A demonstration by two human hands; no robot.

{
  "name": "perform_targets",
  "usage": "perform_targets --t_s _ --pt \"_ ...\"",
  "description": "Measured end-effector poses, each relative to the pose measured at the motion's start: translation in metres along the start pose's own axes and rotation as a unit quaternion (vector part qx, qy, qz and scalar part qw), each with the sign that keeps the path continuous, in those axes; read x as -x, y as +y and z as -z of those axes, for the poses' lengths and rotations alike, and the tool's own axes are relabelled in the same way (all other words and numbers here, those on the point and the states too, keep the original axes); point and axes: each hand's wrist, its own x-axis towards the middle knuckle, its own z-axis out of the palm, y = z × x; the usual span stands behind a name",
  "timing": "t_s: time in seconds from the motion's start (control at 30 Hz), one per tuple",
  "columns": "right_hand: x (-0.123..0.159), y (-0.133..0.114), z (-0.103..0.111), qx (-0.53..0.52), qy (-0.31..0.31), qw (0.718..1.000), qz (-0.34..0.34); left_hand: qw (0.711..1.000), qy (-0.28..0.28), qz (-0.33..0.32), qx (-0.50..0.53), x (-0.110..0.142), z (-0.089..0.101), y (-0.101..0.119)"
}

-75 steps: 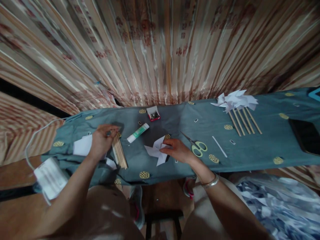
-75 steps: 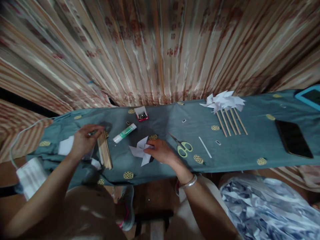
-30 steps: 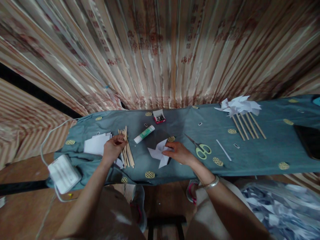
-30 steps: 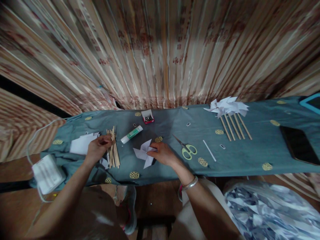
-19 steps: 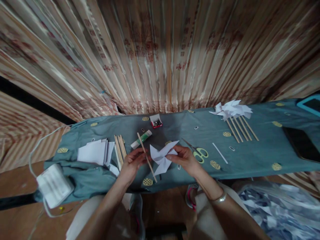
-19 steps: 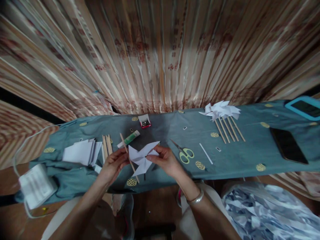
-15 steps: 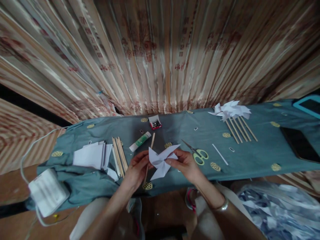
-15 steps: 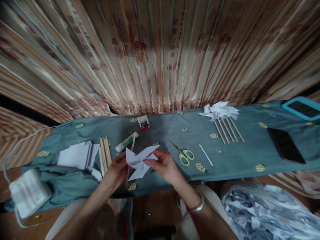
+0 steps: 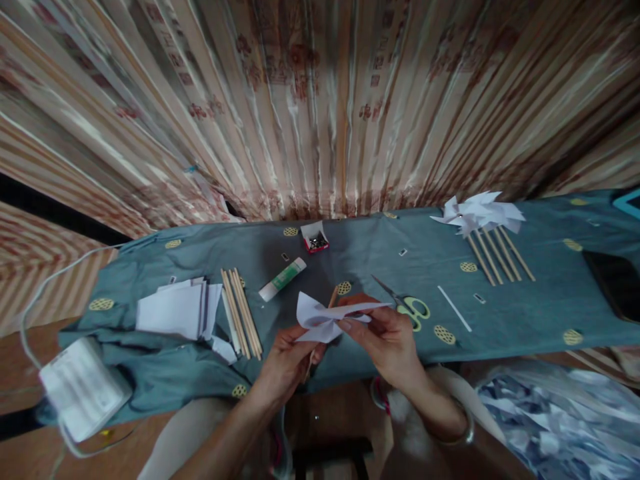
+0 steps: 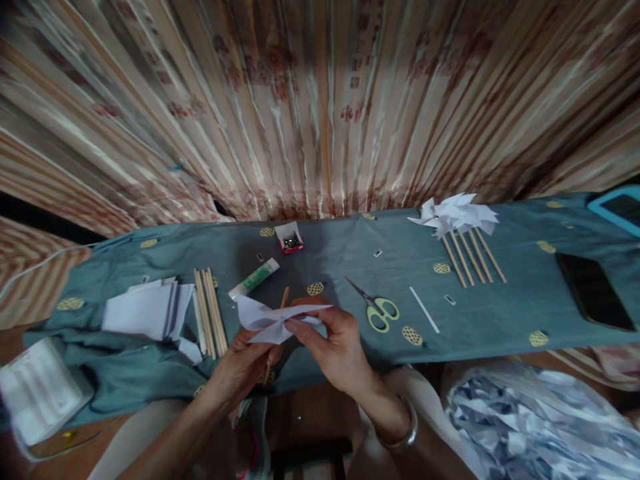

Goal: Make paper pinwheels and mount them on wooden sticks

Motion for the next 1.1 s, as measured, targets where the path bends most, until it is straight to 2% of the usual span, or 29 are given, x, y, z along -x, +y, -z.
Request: perform_targets --t_s 0.13,0.37,0.47,0.67,0.87,1.1 --pt "0.001 -0.005 0.000 0.071 -0.004 0.994 0.081 0.999 -0.017 -0.034 -0.033 0.000 0.004 -0.004" --pt "0.002 -0.018 0.005 0.158 -0.046 0.966 0.198 0.998 -0.025 -0.037 -0.039 0.001 0.007 -0.004" --pt "0.001 -0.023 0.006 0.186 -0.043 0.952 0.239 0.998 -0.028 -0.037 -0.052 0.001 0.008 -0.003" --pt "0.002 -0.024 0.007 0.200 -0.026 0.945 0.256 0.995 -0.028 -0.031 -0.089 0.001 0.016 -0.011" --pt "0.004 -0.024 0.010 0.208 -0.031 0.948 0.239 0.993 -0.027 -0.029 -0.112 0.002 0.019 -0.012" --pt "0.000 -0.039 0.009 0.291 -0.041 0.903 0.314 0.990 -0.013 -0.022 -0.140 0.002 0.024 -0.011"
